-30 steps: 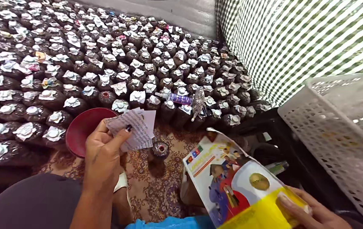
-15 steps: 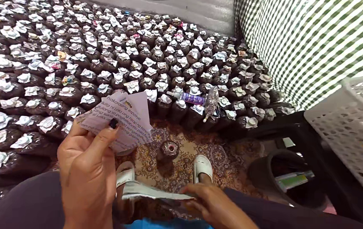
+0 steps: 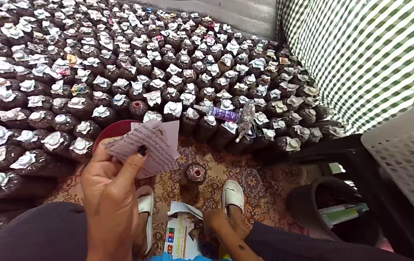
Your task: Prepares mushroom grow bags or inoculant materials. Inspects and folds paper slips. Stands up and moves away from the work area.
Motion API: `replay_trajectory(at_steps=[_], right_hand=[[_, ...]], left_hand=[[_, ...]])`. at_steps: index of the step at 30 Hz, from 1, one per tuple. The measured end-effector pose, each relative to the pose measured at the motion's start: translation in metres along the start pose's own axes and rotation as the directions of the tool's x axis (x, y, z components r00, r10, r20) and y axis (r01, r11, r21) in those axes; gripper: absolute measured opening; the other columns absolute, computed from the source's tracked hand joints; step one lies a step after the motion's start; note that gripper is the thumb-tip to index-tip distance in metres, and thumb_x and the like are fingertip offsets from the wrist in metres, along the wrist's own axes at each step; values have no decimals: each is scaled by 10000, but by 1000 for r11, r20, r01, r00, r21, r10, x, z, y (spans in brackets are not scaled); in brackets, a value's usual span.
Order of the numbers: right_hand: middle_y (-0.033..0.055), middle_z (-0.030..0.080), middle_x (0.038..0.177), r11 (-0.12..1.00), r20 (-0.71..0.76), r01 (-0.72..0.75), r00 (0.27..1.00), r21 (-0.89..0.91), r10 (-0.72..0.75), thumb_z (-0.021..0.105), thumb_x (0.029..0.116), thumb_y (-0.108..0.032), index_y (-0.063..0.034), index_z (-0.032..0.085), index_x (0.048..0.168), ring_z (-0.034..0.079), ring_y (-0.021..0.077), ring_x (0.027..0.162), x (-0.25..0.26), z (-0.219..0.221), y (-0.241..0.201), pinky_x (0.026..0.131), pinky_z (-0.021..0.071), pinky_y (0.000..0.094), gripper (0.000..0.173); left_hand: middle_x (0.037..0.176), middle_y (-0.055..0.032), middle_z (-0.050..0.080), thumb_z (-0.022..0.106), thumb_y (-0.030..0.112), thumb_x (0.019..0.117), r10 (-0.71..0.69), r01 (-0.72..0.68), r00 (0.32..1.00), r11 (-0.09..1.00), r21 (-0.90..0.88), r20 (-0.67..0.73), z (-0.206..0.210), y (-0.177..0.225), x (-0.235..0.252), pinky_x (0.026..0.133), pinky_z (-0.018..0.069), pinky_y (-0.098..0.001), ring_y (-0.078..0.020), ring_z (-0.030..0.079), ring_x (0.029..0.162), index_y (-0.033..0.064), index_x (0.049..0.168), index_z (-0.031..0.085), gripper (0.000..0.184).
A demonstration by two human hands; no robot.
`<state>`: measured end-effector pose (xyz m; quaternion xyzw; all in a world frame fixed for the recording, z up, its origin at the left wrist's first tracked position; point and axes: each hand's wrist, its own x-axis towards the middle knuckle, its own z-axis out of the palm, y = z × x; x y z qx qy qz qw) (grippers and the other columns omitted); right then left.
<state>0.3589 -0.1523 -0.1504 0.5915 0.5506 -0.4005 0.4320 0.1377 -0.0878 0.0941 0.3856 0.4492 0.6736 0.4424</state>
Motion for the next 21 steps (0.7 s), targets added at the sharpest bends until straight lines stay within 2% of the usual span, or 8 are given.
replay_trajectory(at_steps=[3, 5, 7, 9, 13, 17, 19, 21], right_hand=[[267, 608, 1352, 998, -14, 21, 1000, 55, -20, 729, 874, -443, 23, 632, 1282, 587, 451, 1253, 47, 7, -6, 960, 474, 688, 627], [242, 614, 1360, 985, -43, 79, 996, 156, -73, 761, 824, -471, -50, 592, 1381, 596, 434, 1254, 81, 15, -5, 980, 478, 682, 718], [216, 626, 1357, 959, -76, 158, 987, 234, -144, 740, 848, -373, -128, 566, 1437, 603, 415, 1254, 97, 24, -8, 993, 483, 666, 661], [225, 648, 1312, 932, -87, 261, 965, 251, -247, 714, 875, -224, -152, 607, 1400, 619, 432, 1215, 93, 20, -9, 974, 488, 675, 541], [261, 666, 1225, 901, 50, 413, 905, 132, -422, 715, 882, -121, -84, 678, 1282, 638, 462, 1132, 75, -4, -30, 926, 488, 699, 404], [274, 605, 1361, 948, -109, 310, 947, 77, -301, 704, 931, -234, -54, 632, 1357, 550, 485, 1288, 69, -9, -46, 1039, 405, 727, 467], [265, 600, 1371, 943, -230, 288, 942, 169, -246, 737, 868, -182, -81, 582, 1411, 543, 488, 1293, 66, -14, -34, 1040, 396, 734, 574], [240, 632, 1332, 880, -306, 321, 927, 350, -216, 735, 846, -153, -85, 620, 1371, 591, 442, 1252, 57, -23, -4, 1023, 453, 687, 542]], left_hand=[[1032, -6, 720, 571, -13, 946, 0, 0, 1000, 1000, 4, -10, 0, -3, 0, 820, 622, -284, -94, 713, 927, 103, 1171, 635, 261], [1028, 0, 722, 578, -6, 939, -8, 9, 1000, 1000, 20, -5, -1, -4, -1, 827, 619, -283, -92, 711, 929, 115, 1165, 635, 263], [1023, -12, 726, 588, -10, 932, -23, 23, 1000, 999, 29, -6, -2, -7, -2, 818, 622, -287, -99, 716, 922, 107, 1176, 636, 275], [1020, -19, 726, 599, -4, 923, -39, 40, 999, 999, 24, -8, -2, -10, -2, 810, 623, -291, -103, 716, 916, 106, 1174, 638, 278], [1015, -22, 718, 608, -5, 924, -57, 57, 998, 998, 32, 5, 3, -11, -4, 810, 625, -292, -104, 714, 912, 99, 1161, 638, 261], [1010, -22, 722, 613, 3, 930, -68, 62, 995, 994, 88, 72, 5, -17, -5, 791, 625, -281, -108, 716, 903, 103, 1155, 644, 249], [982, -18, 719, 643, 24, 906, -118, 78, 977, 973, 215, 178, 0, -29, -3, 747, 619, -283, -123, 704, 869, 124, 1109, 673, 229], [935, -43, 731, 693, 42, 894, -261, 129, 914, 913, 386, 312, -5, -51, -3, 695, 619, -330, -164, 710, 816, 122, 1071, 691, 194]])
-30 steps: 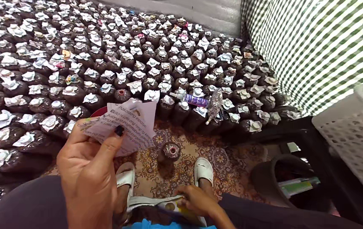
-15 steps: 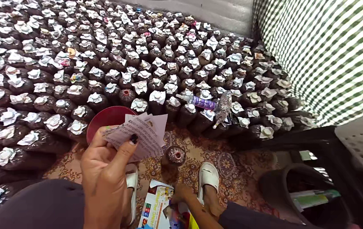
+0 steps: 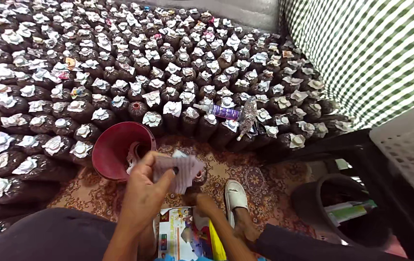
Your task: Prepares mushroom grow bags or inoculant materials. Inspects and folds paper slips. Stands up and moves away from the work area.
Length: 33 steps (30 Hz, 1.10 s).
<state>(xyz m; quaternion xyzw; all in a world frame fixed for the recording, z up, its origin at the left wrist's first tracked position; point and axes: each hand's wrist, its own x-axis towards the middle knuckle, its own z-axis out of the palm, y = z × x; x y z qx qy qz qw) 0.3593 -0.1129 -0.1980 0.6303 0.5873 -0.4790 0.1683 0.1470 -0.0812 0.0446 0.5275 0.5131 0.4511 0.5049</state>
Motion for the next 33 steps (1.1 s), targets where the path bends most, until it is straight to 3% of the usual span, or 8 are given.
replay_trajectory(at_steps=[3, 6, 13, 16, 18, 23, 28, 33], right_hand=[[177, 697, 1208, 868, -44, 8, 999, 497, 16, 650, 952, -122, -35, 646, 1318, 684, 311, 1079, -30, -39, 35, 931, 552, 528, 376], [111, 724, 1099, 457, 75, -53, 997, 888, -29, 464, 1098, -308, -51, 569, 1363, 722, 239, 950, -59, -49, 40, 802, 606, 447, 384], [124, 692, 1124, 227, 175, -153, 981, 962, -80, 377, 1091, -518, -59, 545, 1374, 698, 266, 977, -37, -14, 47, 831, 587, 506, 565], [113, 702, 1085, 276, 197, -166, 977, 947, -88, 544, 1055, -431, -43, 578, 1333, 704, 246, 961, -35, -8, 55, 843, 593, 480, 479], [115, 693, 1058, 466, 202, -184, 979, 866, 11, 660, 1006, -250, -43, 605, 1312, 693, 222, 913, -31, -7, 56, 810, 590, 434, 374], [230, 650, 1278, 888, 116, -309, 951, 341, 287, 650, 977, -351, -11, 671, 1251, 629, 371, 1186, -29, -6, 78, 1010, 484, 584, 438], [205, 681, 1232, 865, -29, -233, 961, 445, 274, 674, 961, -283, -36, 714, 1203, 657, 334, 1156, -26, -16, 83, 1017, 501, 544, 348], [131, 725, 980, 571, -237, 124, 963, 812, 128, 791, 875, -79, -1, 699, 1132, 710, 202, 837, -49, -58, 69, 777, 606, 378, 284]], left_hand=[[961, -52, 731, 718, 135, 912, -281, 185, 924, 922, 341, 260, 24, -59, 13, 795, 609, -427, -186, 715, 876, 111, 1065, 693, 157], [1044, -120, 722, 685, 111, 923, -527, 399, 763, 840, 368, 374, 57, -137, 14, 868, 583, -435, -204, 706, 930, 15, 1164, 679, 259], [1004, -147, 702, 644, -5, 935, -763, 789, 582, 613, 30, 283, 70, -210, -8, 793, 584, -385, -208, 689, 864, -41, 1257, 595, 327], [1022, -149, 688, 678, 28, 914, -803, 804, 538, 580, 129, 256, 67, -234, -14, 796, 576, -391, -212, 679, 880, -34, 1268, 581, 371], [1029, -150, 670, 698, 63, 917, -841, 815, 475, 531, 231, 259, 67, -247, -21, 798, 563, -399, -215, 662, 881, -37, 1271, 561, 393], [1148, -205, 663, 729, 167, 881, -888, 565, 338, 456, 688, 312, 71, -280, -47, 914, 531, -502, -303, 651, 1041, -44, 1255, 608, 446], [1310, -251, 621, 734, 329, 878, -868, 99, 411, 348, 932, 280, 88, -258, -37, 1008, 475, -629, -421, 597, 1231, 4, 1322, 589, 569], [1241, -156, 699, 566, 230, 1011, -518, 318, 855, 581, 749, 39, 66, -184, 13, 1026, 507, -546, -321, 666, 1166, 60, 1336, 638, 374]])
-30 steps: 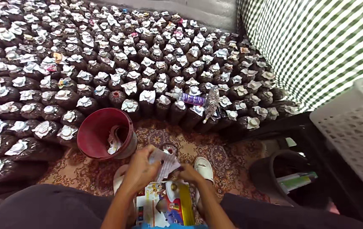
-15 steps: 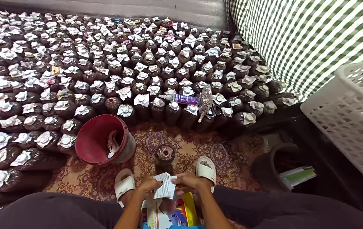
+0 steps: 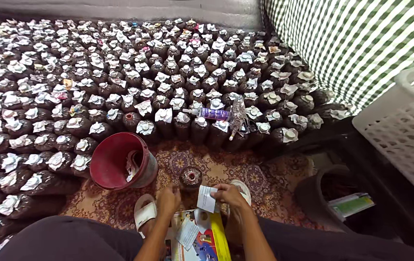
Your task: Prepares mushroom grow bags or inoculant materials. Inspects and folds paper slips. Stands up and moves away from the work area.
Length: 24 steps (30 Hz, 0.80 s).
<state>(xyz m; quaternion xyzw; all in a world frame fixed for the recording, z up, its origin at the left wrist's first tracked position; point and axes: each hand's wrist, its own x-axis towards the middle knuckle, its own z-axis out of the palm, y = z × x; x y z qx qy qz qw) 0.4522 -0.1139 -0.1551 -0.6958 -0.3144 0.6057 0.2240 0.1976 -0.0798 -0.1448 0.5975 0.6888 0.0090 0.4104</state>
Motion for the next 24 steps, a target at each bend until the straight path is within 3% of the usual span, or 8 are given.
replay_trajectory(at_steps=[4, 8, 12, 14, 16, 19, 22, 24], right_hand=[[117, 708, 920, 964, -10, 145, 989, 224, -147, 798, 857, -30, 21, 653, 1188, 707, 197, 802, -1, 17, -49, 751, 617, 362, 365], [127, 694, 850, 959, -231, 180, 964, 219, -128, 833, 820, -32, 24, 640, 1188, 687, 201, 718, 24, 50, -52, 691, 604, 366, 419], [168, 698, 1126, 983, -366, 176, 918, 41, -149, 857, 833, -204, -26, 579, 1353, 703, 262, 954, 21, 46, -49, 823, 590, 444, 616], [183, 675, 1217, 968, -395, 246, 886, -40, -241, 755, 926, -222, -18, 622, 1325, 689, 281, 1051, 2, 41, -61, 914, 572, 467, 467], [129, 711, 1135, 956, -196, 290, 940, 32, -279, 641, 1014, -210, -21, 694, 1225, 693, 203, 992, -25, 44, -79, 876, 577, 396, 289], [46, 697, 876, 916, 110, 193, 963, 351, -245, 515, 1071, -159, -8, 696, 1044, 664, 116, 804, -45, 56, -90, 744, 570, 300, 237], [124, 718, 989, 691, 140, 85, 955, 718, -263, 394, 1081, -91, 27, 636, 1084, 704, 216, 920, -48, 48, -77, 845, 596, 395, 269], [90, 703, 921, 512, 159, 52, 920, 857, -359, 406, 1031, -79, -51, 647, 1034, 692, 196, 861, -48, 39, -65, 811, 586, 374, 243]], left_hand=[[1175, -113, 732, 585, 96, 1003, 132, -236, 863, 959, -159, -487, -51, 27, -5, 973, 544, -491, -258, 702, 1075, 91, 1190, 746, 248], [1129, -93, 735, 601, 68, 972, 218, -362, 767, 924, -126, -603, -55, 34, -8, 916, 575, -419, -209, 704, 1034, 107, 1169, 765, 259], [1068, -42, 765, 572, 131, 1000, 213, -360, 912, 824, -437, -350, -55, 34, -10, 881, 590, -343, -136, 727, 952, 108, 1289, 713, 322], [955, -117, 760, 455, 127, 1065, 270, -191, 962, 567, -801, -38, -60, 40, -13, 816, 597, -351, -192, 728, 852, 17, 1407, 598, 387], [917, -133, 732, 316, 229, 1103, 432, -3, 884, 384, -923, 177, -58, 45, -18, 804, 598, -355, -202, 715, 816, 18, 1518, 450, 485], [915, -85, 708, 271, 318, 1100, 587, 106, 763, 300, -948, 271, -46, 50, -17, 754, 591, -296, -140, 681, 758, 84, 1584, 362, 545], [1065, -84, 723, 334, 219, 1071, 614, 167, 750, 181, -969, 244, -41, 42, -12, 797, 588, -278, -125, 696, 828, 38, 1420, 557, 453], [867, -45, 711, 376, 144, 1038, 523, 210, 816, 128, -969, 246, -41, 39, -8, 800, 587, -286, -125, 692, 784, 34, 1130, 683, 339]])
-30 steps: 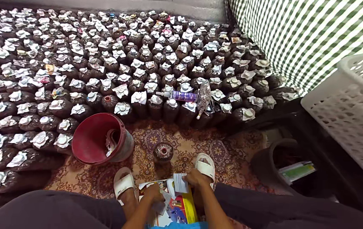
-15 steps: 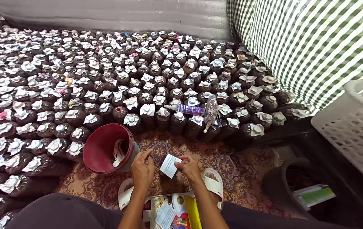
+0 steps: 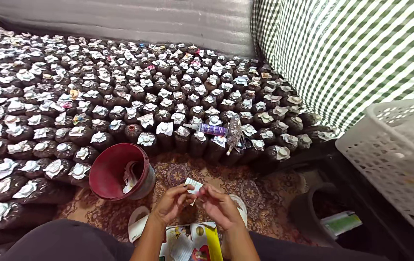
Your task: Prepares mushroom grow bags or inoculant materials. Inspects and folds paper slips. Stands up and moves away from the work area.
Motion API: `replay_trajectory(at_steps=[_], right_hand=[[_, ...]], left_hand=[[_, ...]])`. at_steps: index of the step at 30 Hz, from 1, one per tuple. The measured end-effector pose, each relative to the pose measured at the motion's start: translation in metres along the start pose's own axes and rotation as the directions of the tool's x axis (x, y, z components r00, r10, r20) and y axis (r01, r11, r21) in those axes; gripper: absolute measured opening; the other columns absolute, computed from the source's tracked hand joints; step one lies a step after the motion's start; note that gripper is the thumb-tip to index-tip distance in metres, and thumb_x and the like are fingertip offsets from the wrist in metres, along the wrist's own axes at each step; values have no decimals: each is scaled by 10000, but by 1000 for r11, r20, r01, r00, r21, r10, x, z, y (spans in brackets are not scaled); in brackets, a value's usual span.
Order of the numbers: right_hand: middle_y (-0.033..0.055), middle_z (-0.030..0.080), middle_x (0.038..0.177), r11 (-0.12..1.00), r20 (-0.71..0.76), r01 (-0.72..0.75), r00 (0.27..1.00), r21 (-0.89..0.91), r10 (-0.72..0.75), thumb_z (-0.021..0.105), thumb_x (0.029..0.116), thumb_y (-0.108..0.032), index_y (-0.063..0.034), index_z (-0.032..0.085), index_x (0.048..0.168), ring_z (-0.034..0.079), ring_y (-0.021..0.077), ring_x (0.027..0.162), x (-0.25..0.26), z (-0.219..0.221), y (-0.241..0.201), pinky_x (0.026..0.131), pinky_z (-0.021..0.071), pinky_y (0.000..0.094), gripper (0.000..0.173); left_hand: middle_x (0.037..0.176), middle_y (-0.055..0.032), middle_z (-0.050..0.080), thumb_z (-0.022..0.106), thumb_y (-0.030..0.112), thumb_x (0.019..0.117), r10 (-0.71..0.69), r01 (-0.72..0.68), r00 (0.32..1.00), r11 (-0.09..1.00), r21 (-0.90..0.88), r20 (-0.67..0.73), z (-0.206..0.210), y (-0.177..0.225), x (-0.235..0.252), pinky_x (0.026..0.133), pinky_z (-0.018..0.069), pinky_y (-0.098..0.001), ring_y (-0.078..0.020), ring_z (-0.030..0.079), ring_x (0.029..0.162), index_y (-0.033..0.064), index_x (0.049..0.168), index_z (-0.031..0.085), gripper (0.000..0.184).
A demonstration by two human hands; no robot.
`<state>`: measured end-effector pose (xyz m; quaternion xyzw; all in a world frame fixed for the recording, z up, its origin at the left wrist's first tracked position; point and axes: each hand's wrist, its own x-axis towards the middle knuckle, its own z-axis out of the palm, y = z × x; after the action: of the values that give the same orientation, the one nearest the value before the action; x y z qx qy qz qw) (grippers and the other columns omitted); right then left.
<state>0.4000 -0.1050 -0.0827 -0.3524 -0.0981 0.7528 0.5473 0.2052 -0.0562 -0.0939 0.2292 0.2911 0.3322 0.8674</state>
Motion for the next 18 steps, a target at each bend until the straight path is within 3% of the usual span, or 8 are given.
replay_trajectory(at_steps=[1, 3, 5, 6, 8, 11, 14, 18], right_hand=[[37, 672, 848, 1000, 53, 7, 999, 19, -8, 457, 995, -51, -83, 663, 1062, 647, 123, 742, -1, -5, -1, 707, 565, 295, 219], [13, 669, 816, 997, 114, -4, 993, -75, 13, 519, 963, -29, -89, 653, 1165, 534, 22, 564, 1, -9, 3, 520, 461, 183, 250], [44, 699, 876, 974, 76, -18, 996, -227, 36, 523, 1005, -46, -43, 622, 1254, 492, 9, 527, 6, -13, 8, 481, 414, 168, 268], [66, 718, 894, 947, 13, -14, 1000, -319, 19, 541, 1015, -49, -14, 628, 1247, 511, 19, 526, 9, -14, 10, 480, 429, 173, 250], [103, 744, 911, 810, -128, -22, 990, -586, -66, 636, 989, -55, 28, 672, 1196, 612, 97, 587, 17, -15, 12, 530, 511, 241, 226], [94, 738, 999, 337, -179, -100, 960, -936, -213, 747, 904, -132, -15, 709, 1153, 726, 170, 799, 29, -7, 16, 754, 625, 349, 278], [103, 691, 1191, -79, -171, -192, 961, -978, -218, 707, 902, -183, -73, 689, 1246, 681, 248, 1051, 37, 10, 22, 938, 551, 464, 362], [116, 648, 1280, -243, -169, -223, 960, -944, -225, 677, 919, -193, -88, 661, 1275, 679, 289, 1074, 45, 12, 32, 896, 562, 500, 372]], left_hand=[[767, -20, 666, 367, 127, 1044, -8, 7, 999, 1000, -12, -38, -4, 0, 3, 823, 582, -307, -130, 679, 760, 39, 1070, 676, 322], [772, -26, 649, 366, 112, 1062, -15, 21, 996, 997, 70, -90, -13, -1, 10, 867, 572, -349, -157, 677, 803, 41, 1075, 649, 292], [972, -78, 722, 501, 78, 1036, 72, -26, 990, 938, 344, -122, -16, -2, 17, 891, 572, -366, -182, 692, 926, 2, 1125, 685, 217], [1055, -79, 732, 591, 89, 1005, 157, -73, 981, 845, 529, -114, -19, -2, 21, 891, 578, -352, -177, 694, 967, 12, 1130, 717, 194], [1130, -35, 738, 642, 134, 972, 313, -112, 947, 532, 840, -72, -27, -5, 25, 921, 569, -312, -126, 692, 1019, 101, 1133, 763, 204], [1136, -48, 707, 603, 121, 940, 361, 42, 929, 124, 991, -85, -18, -15, 32, 941, 550, -367, -158, 673, 1023, 181, 1164, 775, 289], [1216, -99, 678, 595, 92, 934, 335, 148, 932, -5, 989, -137, -5, -22, 37, 962, 547, -405, -227, 673, 1075, 153, 1218, 754, 330], [1190, -116, 675, 587, 101, 951, 368, 142, 918, 37, 989, -145, -11, -26, 41, 970, 545, -372, -216, 670, 1067, 112, 1190, 758, 294]])
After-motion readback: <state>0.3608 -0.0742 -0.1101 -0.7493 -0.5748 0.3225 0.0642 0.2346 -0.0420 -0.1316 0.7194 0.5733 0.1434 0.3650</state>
